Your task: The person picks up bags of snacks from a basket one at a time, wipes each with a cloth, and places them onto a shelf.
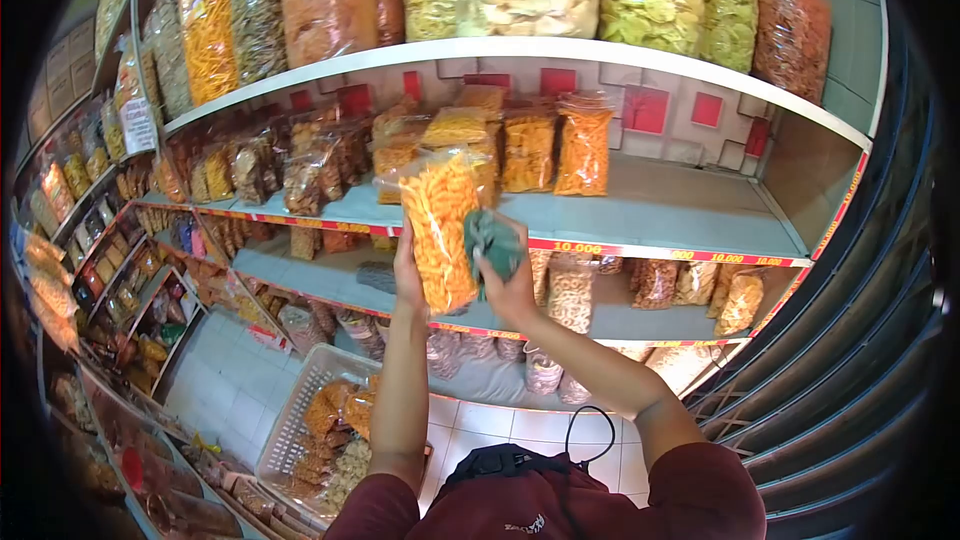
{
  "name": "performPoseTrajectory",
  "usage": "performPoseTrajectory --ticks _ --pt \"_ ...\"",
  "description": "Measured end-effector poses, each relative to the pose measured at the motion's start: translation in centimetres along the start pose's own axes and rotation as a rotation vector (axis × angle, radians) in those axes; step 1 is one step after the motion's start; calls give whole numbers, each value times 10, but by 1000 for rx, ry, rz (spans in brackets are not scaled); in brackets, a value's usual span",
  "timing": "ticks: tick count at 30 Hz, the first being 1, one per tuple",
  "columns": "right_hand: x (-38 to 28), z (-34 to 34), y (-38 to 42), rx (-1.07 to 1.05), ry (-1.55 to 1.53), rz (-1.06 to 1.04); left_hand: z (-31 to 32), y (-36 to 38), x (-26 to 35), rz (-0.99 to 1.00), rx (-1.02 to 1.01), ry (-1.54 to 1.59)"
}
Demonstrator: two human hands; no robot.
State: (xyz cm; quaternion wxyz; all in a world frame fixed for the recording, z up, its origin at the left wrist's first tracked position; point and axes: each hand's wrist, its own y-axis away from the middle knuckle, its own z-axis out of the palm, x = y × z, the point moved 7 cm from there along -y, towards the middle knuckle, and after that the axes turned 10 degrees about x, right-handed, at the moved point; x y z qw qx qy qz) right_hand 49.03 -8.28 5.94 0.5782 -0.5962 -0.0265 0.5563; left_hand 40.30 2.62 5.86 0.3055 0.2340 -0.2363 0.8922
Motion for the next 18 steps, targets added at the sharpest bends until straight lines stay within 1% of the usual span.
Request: performPoseTrajectory --ticks 3,4,5,7,8,9,11,14,16,17,18 --pt "-15 -41 -2 -113 145 -243 33 -35 -34 -121 -166 30" --pt "-17 -56 -13 -72 191 -236 39 -43 -48 -145 -66 -60" --pt "-10 -75 -26 -8 190 -205 44 -59 -66 -156 -78 -112" --pt "8 -109 -54 121 182 -148 47 -95 -85 140 93 -374" --pt "3 -121 -71 146 125 -162 50 -119 -94 303 24 -512" --pt "1 -134 -87 149 223 -234 60 -134 -98 417 57 -633" --pt "2 -157 -115 150 417 -375 76 -153 -110 450 122 -799" --pt "11 -181 -138 147 507 -435 87 -181 -141 341 100 -887" --pt "14 -189 -145 156 596 -474 100 -180 -153 371 103 -806" --pt "19 -194 -145 150 600 -447 102 -178 -159 384 106 -764" --pt "28 -197 -144 147 604 -419 74 -202 -182 254 136 -726"
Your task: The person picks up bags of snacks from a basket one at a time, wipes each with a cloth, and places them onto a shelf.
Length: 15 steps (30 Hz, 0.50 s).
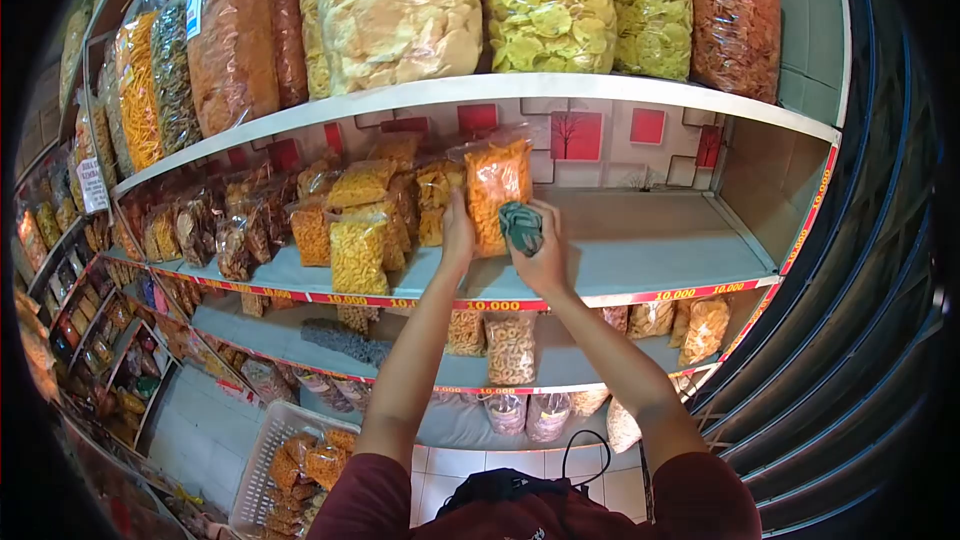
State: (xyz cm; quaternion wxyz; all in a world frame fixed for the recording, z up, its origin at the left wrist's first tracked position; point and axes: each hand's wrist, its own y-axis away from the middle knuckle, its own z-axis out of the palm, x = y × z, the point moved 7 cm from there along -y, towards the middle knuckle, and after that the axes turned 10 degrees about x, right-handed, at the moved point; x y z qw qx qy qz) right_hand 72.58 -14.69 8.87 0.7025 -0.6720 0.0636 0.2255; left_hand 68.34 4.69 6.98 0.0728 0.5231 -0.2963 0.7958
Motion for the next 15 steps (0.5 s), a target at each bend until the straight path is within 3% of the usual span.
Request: performPoseTrajectory --ticks 3,4,7,15 --pt "10 3 5 -47 33 109 2 -14 -55 61 -34 113" --pt "16 4 8 -54 34 145 2 -3 -38 133 -2 -54" --pt "18 4 8 -51 20 248 9 7 -24 274 -94 -91" --pt "20 7 11 -97 70 236 7 23 -5 358 -81 -271"
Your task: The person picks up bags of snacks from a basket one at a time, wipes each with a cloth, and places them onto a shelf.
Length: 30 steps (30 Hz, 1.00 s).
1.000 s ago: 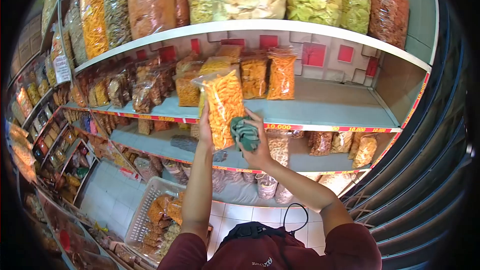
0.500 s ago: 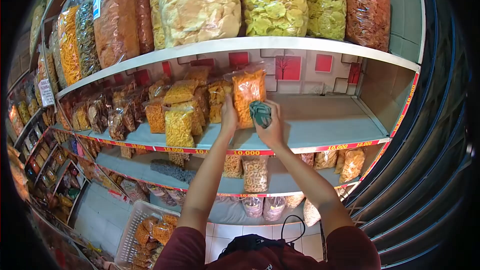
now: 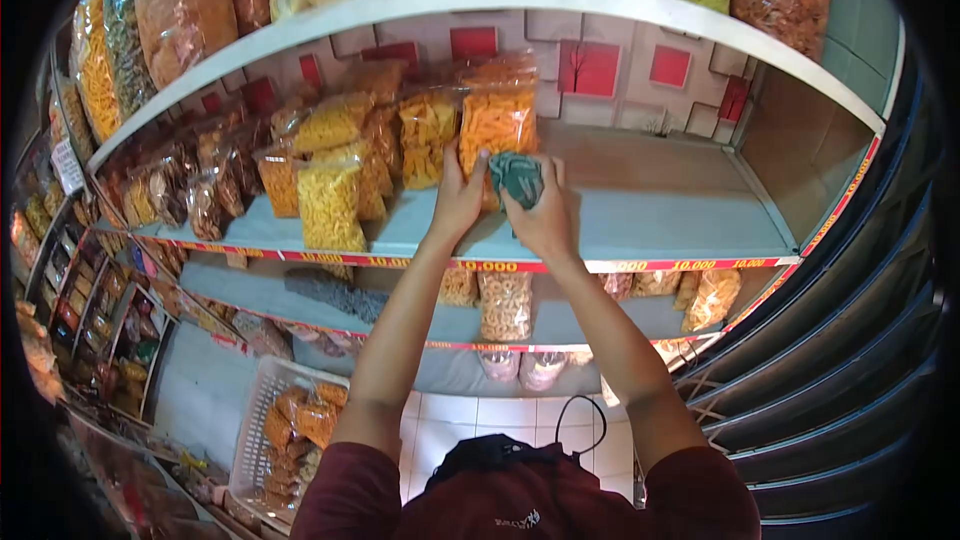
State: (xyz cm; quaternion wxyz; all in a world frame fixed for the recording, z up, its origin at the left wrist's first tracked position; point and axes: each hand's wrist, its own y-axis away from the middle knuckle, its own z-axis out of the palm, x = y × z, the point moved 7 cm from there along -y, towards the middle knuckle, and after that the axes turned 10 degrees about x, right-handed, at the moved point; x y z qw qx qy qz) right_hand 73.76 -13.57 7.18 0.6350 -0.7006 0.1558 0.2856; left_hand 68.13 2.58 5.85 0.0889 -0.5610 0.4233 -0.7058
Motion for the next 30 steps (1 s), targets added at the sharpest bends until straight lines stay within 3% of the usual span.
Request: performPoseTrajectory --ticks 6,13,15,22,25,28,30 --pt "3 4 0 2 -40 2 0 3 1 10 -6 7" --pt "-6 1 0 -30 136 87 -4 3 2 0 27 -37" --pt "7 3 0 -4 175 1 -9 4 9 30 57 -59" --pt "19 3 -4 18 113 -11 -9 11 7 78 35 -98" --pt "10 1 -5 52 198 -131 -17 17 21 145 90 -147" --pt "-18 -11 2 257 124 -327 -43 30 62 254 181 -155" --pt "-40 -7 15 211 -10 -480 -71 46 89 297 175 -112"
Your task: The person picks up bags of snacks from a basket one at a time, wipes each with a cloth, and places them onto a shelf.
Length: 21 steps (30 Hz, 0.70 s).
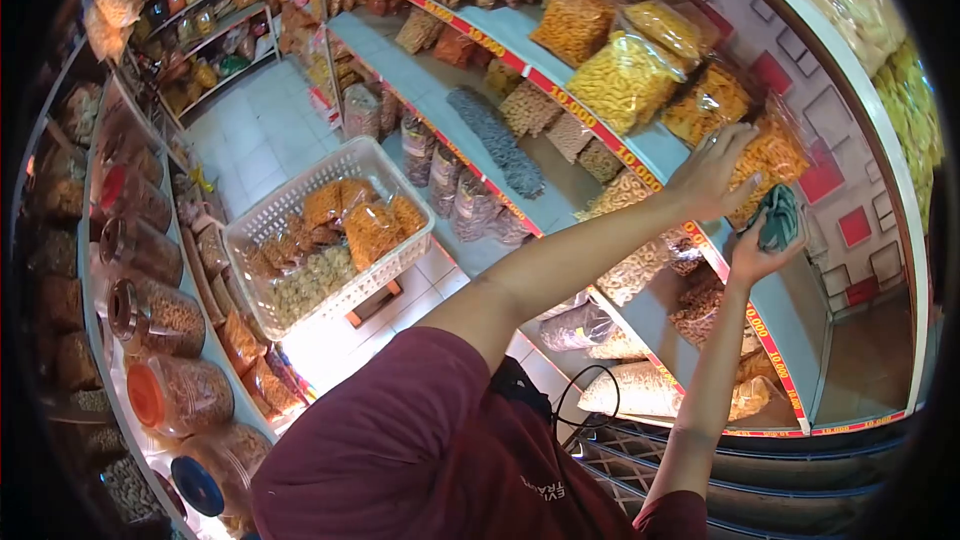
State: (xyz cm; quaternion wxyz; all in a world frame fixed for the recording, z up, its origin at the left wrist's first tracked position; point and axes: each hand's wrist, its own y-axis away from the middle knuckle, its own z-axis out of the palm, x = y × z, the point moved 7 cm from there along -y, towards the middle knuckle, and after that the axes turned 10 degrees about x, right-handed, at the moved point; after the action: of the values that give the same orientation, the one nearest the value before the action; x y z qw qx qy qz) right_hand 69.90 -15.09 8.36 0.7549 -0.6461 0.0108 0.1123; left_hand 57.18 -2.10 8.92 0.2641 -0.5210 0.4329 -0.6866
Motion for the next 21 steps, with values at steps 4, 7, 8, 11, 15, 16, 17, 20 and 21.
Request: performPoseTrajectory --ticks 4,7,8,11,15,16,17,20,21 --pt "-70 33 31 -86 -186 -128 -86 26 17 37 50 -20" --pt "-137 89 75 -238 -372 -78 -160 60 -2 -111 96 -45" --pt "-160 106 91 -313 -440 -17 -185 75 -8 -177 100 -59" --pt "-222 159 146 -516 -504 99 -268 118 -31 -383 240 -95" --pt "-280 212 249 -864 -598 354 -372 184 -60 -609 408 -130" --pt "-292 222 280 -960 -629 438 -394 203 -66 -652 437 -191" --pt "-304 229 311 -1057 -657 520 -415 225 -74 -721 458 -221" --pt "-344 233 389 -1264 -726 611 -464 296 -93 -872 530 -221" --pt "-352 233 421 -1351 -710 660 -478 318 -98 -913 555 -205"
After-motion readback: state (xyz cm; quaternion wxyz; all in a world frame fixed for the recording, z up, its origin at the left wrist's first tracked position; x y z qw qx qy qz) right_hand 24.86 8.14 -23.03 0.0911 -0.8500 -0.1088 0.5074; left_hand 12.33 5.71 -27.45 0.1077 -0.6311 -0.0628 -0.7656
